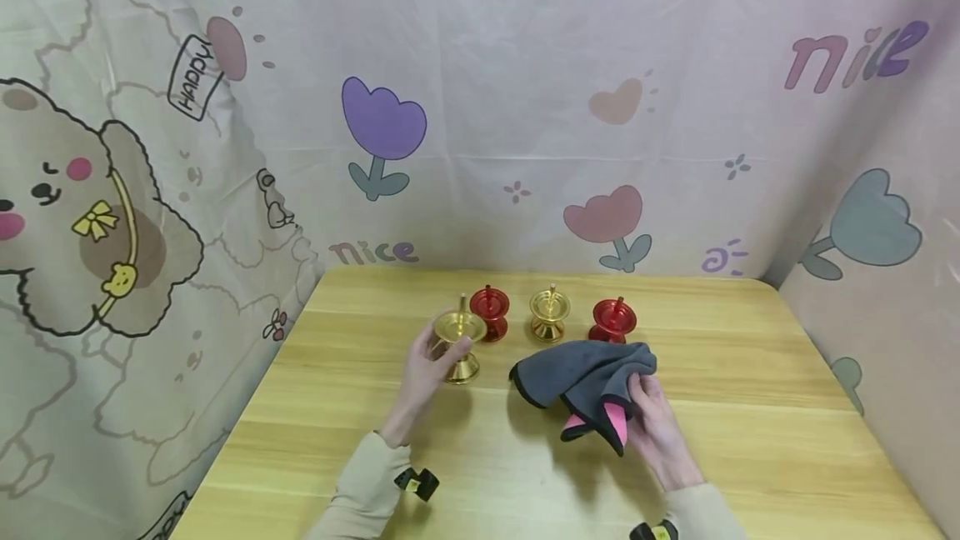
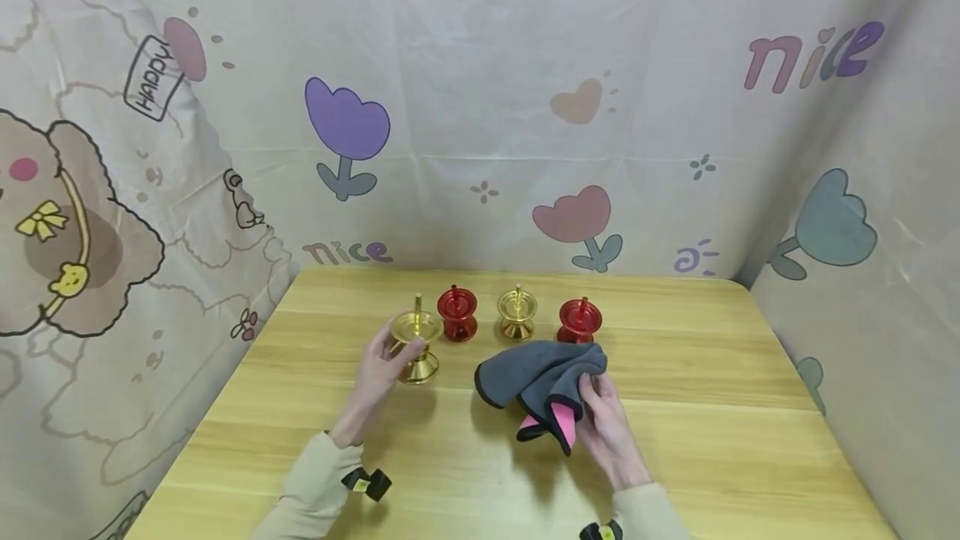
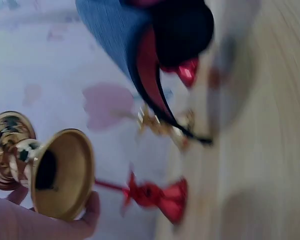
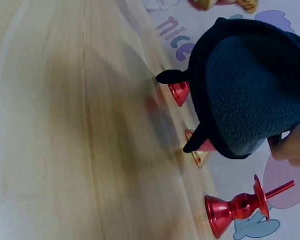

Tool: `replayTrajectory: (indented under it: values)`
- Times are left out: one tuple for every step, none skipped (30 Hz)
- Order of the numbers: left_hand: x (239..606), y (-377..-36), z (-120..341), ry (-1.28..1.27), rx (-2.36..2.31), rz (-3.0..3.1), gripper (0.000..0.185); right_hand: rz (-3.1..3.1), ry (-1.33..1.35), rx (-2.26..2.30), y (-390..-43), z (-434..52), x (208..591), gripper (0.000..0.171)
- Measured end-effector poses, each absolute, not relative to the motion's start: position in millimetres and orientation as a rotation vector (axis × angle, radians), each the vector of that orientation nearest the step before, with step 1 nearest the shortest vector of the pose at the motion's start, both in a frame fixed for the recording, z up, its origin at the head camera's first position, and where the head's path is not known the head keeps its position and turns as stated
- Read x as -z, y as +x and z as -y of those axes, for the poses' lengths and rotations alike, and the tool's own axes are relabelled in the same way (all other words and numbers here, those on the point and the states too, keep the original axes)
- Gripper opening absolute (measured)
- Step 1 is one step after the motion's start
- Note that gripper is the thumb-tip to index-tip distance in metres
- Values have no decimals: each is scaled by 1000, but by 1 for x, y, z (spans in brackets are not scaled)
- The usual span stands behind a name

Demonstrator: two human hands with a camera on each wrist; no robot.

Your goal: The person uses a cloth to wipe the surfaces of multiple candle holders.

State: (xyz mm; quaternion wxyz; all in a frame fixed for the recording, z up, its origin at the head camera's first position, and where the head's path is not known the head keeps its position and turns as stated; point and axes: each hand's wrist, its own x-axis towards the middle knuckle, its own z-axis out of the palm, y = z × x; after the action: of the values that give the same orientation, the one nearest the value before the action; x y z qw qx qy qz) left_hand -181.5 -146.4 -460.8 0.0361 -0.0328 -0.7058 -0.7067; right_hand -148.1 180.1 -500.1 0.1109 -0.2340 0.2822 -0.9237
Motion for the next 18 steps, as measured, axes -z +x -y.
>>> replayTrajectory:
  values:
    - [456, -177, 142, -133, 2188, 2180, 60, -860, -689, 2705, -149, -180, 499, 45]
    - [451, -172, 137, -162, 2215, 2189, 62, -908, -675, 2700, -151, -179, 498, 44]
    - [447, -168, 133, -193, 2237, 2206, 62, -969, -645, 2697, -152, -178, 497, 43]
    - [442, -164, 128, -207, 2253, 2225, 63, -1027, -605, 2694, -153, -177, 496, 41]
    - [438, -160, 124, -223, 2269, 2243, 63, -1082, -554, 2689, -155, -175, 494, 39]
    - [434, -156, 120, -243, 2281, 2264, 63, -1123, -500, 2686, -156, -173, 492, 38]
    - [431, -153, 115, -267, 2293, 2280, 63, -1155, -447, 2684, -157, -171, 490, 36]
    - [428, -151, 111, -288, 2301, 2301, 63, -1167, -401, 2688, -157, -169, 488, 35]
    - [426, -149, 107, -311, 2301, 2321, 62, -1161, -365, 2697, -158, -167, 486, 35]
    - [425, -147, 103, -328, 2314, 2330, 62, -1143, -342, 2706, -158, -165, 484, 35]
    - [424, -146, 99, -350, 2320, 2335, 61, -1123, -328, 2715, -158, -163, 483, 35]
    - [423, -145, 95, -365, 2331, 2335, 61, -1100, -323, 2724, -157, -161, 481, 35]
    - [423, -145, 92, -375, 2342, 2332, 61, -1095, -324, 2730, -157, -158, 480, 35]
    - [422, -144, 89, -383, 2350, 2328, 62, -1103, -334, 2736, -156, -156, 478, 34]
    - [422, -144, 86, -398, 2357, 2319, 63, -1130, -340, 2738, -155, -153, 476, 34]
    - [422, -144, 84, -406, 2367, 2311, 63, -1169, -352, 2739, -154, -150, 475, 33]
    - [423, -143, 82, -415, 2360, 2313, 65, -1213, -364, 2739, -152, -147, 473, 32]
    - [422, -143, 80, -418, 2351, 2317, 66, -1265, -376, 2740, -151, -144, 471, 31]
